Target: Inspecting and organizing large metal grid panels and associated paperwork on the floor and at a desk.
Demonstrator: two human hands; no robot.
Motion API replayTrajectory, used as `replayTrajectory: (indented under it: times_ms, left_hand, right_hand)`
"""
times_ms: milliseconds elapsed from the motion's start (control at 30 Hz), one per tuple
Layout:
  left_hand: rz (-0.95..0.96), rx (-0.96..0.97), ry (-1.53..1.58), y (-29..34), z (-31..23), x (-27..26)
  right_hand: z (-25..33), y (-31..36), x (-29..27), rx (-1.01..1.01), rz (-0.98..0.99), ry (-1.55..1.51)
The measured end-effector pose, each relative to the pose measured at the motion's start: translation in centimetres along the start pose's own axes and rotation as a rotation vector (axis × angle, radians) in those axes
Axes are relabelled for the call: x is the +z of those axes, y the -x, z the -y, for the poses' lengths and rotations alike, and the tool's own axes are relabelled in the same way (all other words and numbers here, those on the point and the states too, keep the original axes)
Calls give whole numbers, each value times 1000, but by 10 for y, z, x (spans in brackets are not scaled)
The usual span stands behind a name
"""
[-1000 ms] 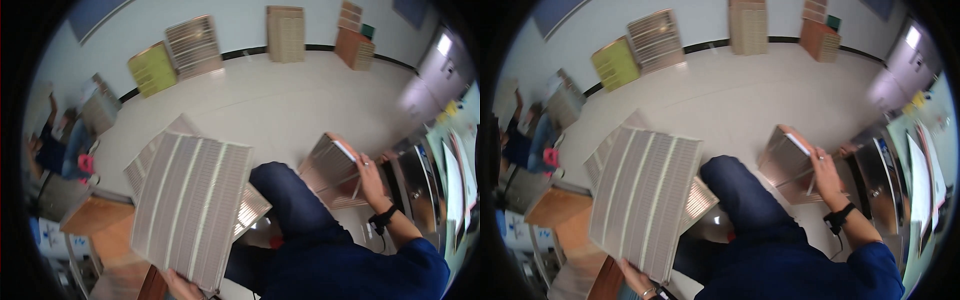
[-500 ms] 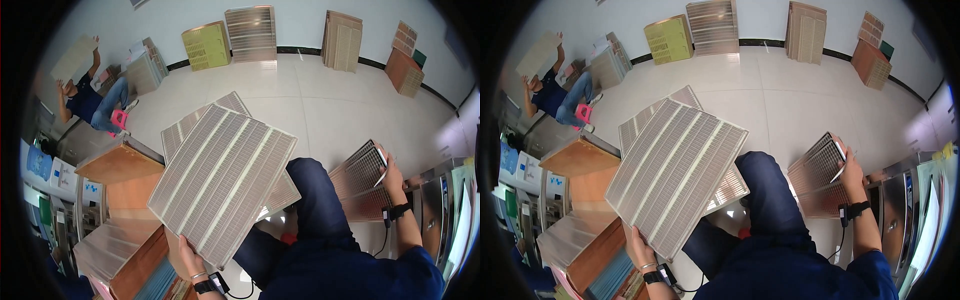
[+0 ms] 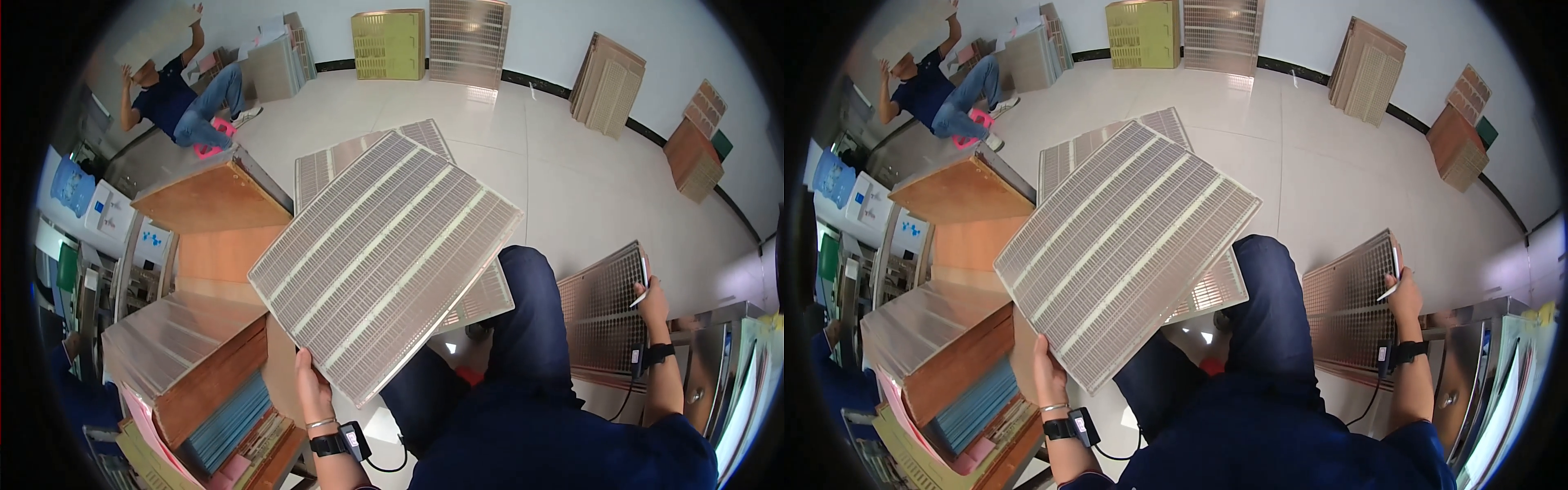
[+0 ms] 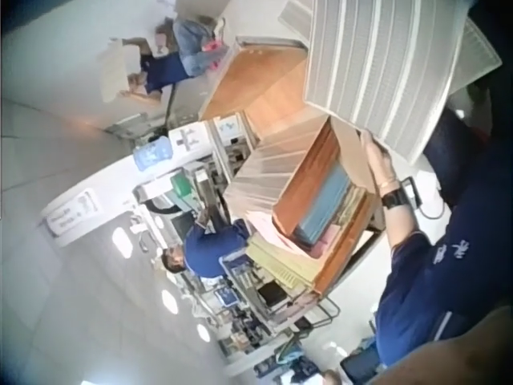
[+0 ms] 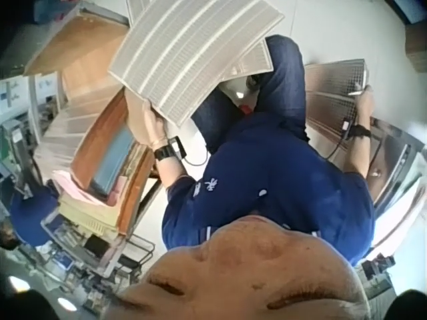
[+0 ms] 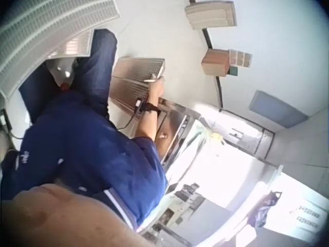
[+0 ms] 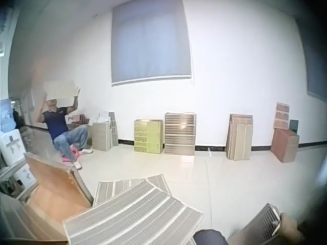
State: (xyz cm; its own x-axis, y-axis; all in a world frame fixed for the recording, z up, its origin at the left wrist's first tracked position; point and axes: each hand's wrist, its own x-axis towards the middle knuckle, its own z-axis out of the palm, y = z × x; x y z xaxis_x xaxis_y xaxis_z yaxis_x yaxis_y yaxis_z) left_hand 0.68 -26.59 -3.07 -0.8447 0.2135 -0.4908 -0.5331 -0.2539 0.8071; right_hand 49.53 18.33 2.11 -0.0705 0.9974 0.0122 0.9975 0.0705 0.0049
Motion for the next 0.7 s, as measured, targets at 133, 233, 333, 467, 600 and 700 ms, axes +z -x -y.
replayTrajectory:
  times_ms: [133,233,333,467,600,700]
  left_hand:
    - [-8,-11,14,2,0,10]
    - [7,10,-3,4,1,9]
    - [9,-3,-4,14,-7,21]
    - [-3,33,-24,12,-4,15]
    - [26,-6,40,4,-3,20]
    - [-16,-6,27,8,-5,11]
  right_hand:
    - [-37,-25,13,60,-28,-3]
    - [-38,-30,9,122,13,17]
    - [-56,-45,26,106,-39,-57]
    - [-72,-68,41,56,47,-42]
    - [-143,-103,82,14,-33,-371]
    - [-103,-83,66,-40,-32,-304]
